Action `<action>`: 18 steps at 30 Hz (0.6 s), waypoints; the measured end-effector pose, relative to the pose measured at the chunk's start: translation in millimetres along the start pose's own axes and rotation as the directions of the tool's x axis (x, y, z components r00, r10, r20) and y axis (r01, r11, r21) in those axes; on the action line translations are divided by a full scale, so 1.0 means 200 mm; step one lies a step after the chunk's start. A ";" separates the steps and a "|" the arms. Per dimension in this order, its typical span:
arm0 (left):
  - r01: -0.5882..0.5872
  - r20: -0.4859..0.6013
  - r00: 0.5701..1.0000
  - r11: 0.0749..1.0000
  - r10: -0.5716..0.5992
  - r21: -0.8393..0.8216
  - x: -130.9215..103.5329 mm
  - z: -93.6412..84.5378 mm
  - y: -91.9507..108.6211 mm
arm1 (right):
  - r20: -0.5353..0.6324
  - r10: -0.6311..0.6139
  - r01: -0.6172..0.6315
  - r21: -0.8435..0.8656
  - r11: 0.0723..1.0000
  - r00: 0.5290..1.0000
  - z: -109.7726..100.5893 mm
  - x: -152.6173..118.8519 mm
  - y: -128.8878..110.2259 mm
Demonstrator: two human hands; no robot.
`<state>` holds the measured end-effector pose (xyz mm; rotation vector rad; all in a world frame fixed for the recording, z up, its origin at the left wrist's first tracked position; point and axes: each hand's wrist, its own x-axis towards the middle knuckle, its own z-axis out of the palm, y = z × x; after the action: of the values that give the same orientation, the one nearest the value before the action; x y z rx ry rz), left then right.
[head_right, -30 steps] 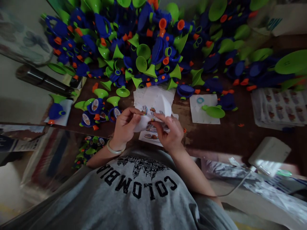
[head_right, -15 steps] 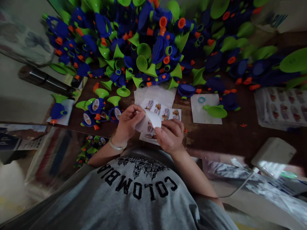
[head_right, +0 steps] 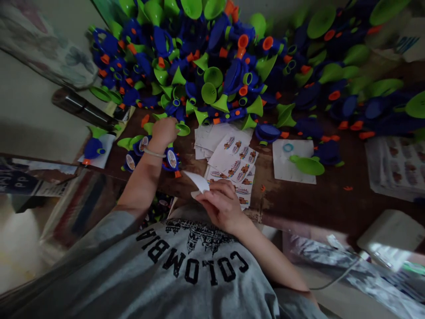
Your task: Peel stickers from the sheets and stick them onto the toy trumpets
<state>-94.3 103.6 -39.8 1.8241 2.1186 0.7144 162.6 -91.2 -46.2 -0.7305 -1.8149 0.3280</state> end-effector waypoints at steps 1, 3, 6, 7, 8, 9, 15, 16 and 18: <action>0.014 -0.006 1.000 1.000 -0.015 -0.023 0.04 -0.04 -0.01 | -0.014 0.017 -0.017 0.013 1.000 1.000 0.00 0.01 0.00; -0.014 -0.070 0.997 0.995 0.007 -0.103 0.09 -0.11 -0.04 | -0.059 0.052 -0.050 0.042 0.998 0.997 -0.01 0.04 0.01; -0.078 -0.191 0.981 0.963 0.028 -0.257 0.07 -0.19 -0.06 | -0.142 0.088 -0.064 0.169 0.983 0.986 -0.04 0.09 0.05; -0.118 -0.246 0.969 0.935 0.034 -0.333 0.03 -0.21 -0.07 | -0.172 0.102 -0.061 0.226 0.972 0.980 -0.04 0.12 0.06; -0.171 -0.310 0.950 0.895 0.039 -0.412 -0.02 -0.21 -0.06 | -0.192 0.127 -0.071 0.274 0.959 0.973 -0.05 0.14 0.07; -0.233 -0.373 0.927 0.843 0.041 -0.484 -0.07 -0.21 -0.05 | -0.202 0.164 -0.095 0.313 0.945 0.966 -0.04 0.15 0.08; -0.366 -0.545 0.838 0.778 0.037 -0.510 -0.30 -0.10 0.09 | -0.221 0.295 -0.174 0.440 0.881 0.930 0.07 0.21 0.12; -0.372 -0.587 0.809 0.795 0.026 -0.478 -0.31 -0.09 0.11 | -0.224 0.302 -0.172 0.460 0.871 0.927 0.08 0.21 0.12; -0.371 -0.638 0.770 0.807 -0.008 -0.458 -0.28 -0.09 0.13 | -0.234 0.320 -0.174 0.486 0.856 0.918 0.09 0.20 0.12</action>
<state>-70.9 47.0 -17.0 1.5890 1.7077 1.9904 144.9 -44.8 -35.8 -0.6384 -1.2750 0.7466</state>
